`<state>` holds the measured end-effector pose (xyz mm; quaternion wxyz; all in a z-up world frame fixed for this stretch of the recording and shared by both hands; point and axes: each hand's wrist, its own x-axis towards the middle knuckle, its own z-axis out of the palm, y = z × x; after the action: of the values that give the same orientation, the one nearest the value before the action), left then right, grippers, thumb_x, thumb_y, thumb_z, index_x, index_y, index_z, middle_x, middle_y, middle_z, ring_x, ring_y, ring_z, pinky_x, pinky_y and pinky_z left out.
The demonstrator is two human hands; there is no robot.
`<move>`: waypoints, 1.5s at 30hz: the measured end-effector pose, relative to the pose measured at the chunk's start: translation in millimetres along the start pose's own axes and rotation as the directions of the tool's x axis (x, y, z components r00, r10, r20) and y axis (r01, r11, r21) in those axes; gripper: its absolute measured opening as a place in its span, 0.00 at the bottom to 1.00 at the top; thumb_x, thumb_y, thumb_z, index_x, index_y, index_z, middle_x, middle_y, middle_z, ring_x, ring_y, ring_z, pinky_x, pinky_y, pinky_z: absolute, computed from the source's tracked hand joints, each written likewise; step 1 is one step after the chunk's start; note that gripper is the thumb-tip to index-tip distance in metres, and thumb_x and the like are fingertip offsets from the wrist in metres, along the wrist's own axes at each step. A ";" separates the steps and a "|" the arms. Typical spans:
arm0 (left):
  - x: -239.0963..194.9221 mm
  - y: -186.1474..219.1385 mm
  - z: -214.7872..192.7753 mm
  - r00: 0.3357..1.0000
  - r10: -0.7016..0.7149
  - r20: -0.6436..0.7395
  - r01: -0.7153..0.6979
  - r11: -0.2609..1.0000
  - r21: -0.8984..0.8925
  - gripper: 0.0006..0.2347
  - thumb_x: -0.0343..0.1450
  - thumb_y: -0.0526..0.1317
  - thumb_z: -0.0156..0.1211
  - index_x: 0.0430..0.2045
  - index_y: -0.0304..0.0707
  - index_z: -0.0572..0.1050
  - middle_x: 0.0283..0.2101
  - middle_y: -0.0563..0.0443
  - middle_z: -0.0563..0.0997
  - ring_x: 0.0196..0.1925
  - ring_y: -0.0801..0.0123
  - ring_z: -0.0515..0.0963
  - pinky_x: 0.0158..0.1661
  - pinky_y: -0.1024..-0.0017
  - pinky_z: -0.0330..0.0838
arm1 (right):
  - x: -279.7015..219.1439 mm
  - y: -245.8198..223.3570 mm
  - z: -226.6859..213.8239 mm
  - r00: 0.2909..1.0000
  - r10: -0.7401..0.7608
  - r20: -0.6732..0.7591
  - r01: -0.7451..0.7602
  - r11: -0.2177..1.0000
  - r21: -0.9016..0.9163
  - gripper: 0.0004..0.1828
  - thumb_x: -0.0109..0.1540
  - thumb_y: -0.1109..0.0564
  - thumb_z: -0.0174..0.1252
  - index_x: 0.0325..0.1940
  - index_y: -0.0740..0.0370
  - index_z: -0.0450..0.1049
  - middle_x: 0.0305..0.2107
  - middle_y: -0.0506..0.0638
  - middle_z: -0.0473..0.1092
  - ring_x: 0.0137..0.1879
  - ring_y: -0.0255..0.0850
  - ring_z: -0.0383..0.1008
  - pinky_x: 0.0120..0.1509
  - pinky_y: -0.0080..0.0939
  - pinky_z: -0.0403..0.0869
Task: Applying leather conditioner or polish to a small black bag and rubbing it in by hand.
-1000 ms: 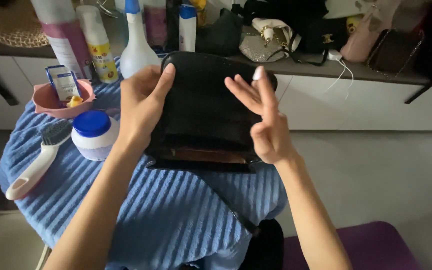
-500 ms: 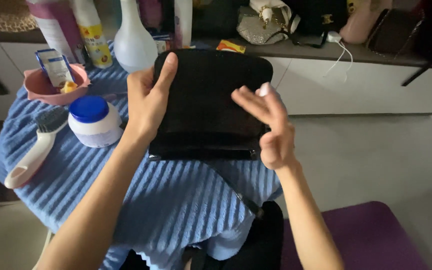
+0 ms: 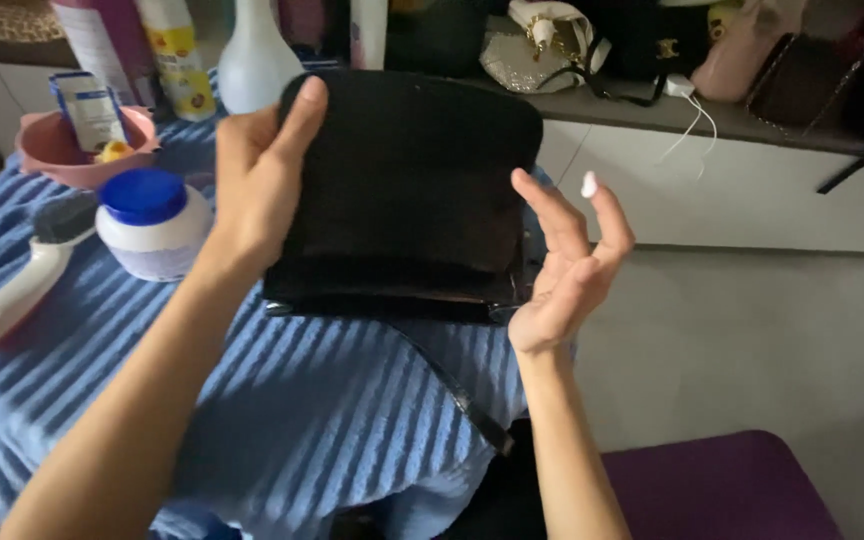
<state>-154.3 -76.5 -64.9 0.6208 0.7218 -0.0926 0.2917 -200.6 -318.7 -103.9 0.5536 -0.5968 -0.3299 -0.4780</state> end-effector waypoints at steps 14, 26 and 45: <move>-3.5 2.3 -0.2 0.999 -0.010 0.039 0.012 0.998 -0.057 0.24 0.76 0.58 0.55 0.12 0.51 0.59 0.19 0.63 0.60 0.25 0.82 0.61 0.30 0.79 0.54 | -4.8 -2.8 2.9 0.998 0.053 0.044 -0.049 0.995 -0.087 0.36 0.76 0.32 0.29 0.66 0.68 0.56 0.62 0.59 0.66 0.62 0.57 0.79 0.67 0.55 0.81; 20.0 -36.1 -1.6 1.000 0.004 -0.003 -0.005 0.994 -0.106 0.25 0.79 0.53 0.60 0.08 0.44 0.72 0.11 0.56 0.68 0.15 0.76 0.72 0.22 0.77 0.64 | -2.9 7.6 0.8 0.989 -0.110 0.095 0.127 0.974 -0.186 0.31 0.76 0.42 0.26 0.67 0.69 0.61 0.61 0.59 0.67 0.63 0.48 0.75 0.68 0.48 0.75; -1.0 18.2 1.4 0.989 -0.150 0.000 0.149 0.985 -0.081 0.22 0.74 0.55 0.58 0.11 0.50 0.61 0.20 0.66 0.64 0.26 0.85 0.62 0.29 0.79 0.53 | -8.3 -7.0 -3.1 0.982 -0.147 0.115 0.141 0.988 0.057 0.22 0.77 0.46 0.33 0.63 0.67 0.55 0.48 0.78 0.73 0.58 0.63 0.78 0.69 0.57 0.77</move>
<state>-163.7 -82.0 -50.3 0.6700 0.7000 -0.0481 0.2425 -210.3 -319.4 -109.4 0.5113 -0.5851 -0.4160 -0.4724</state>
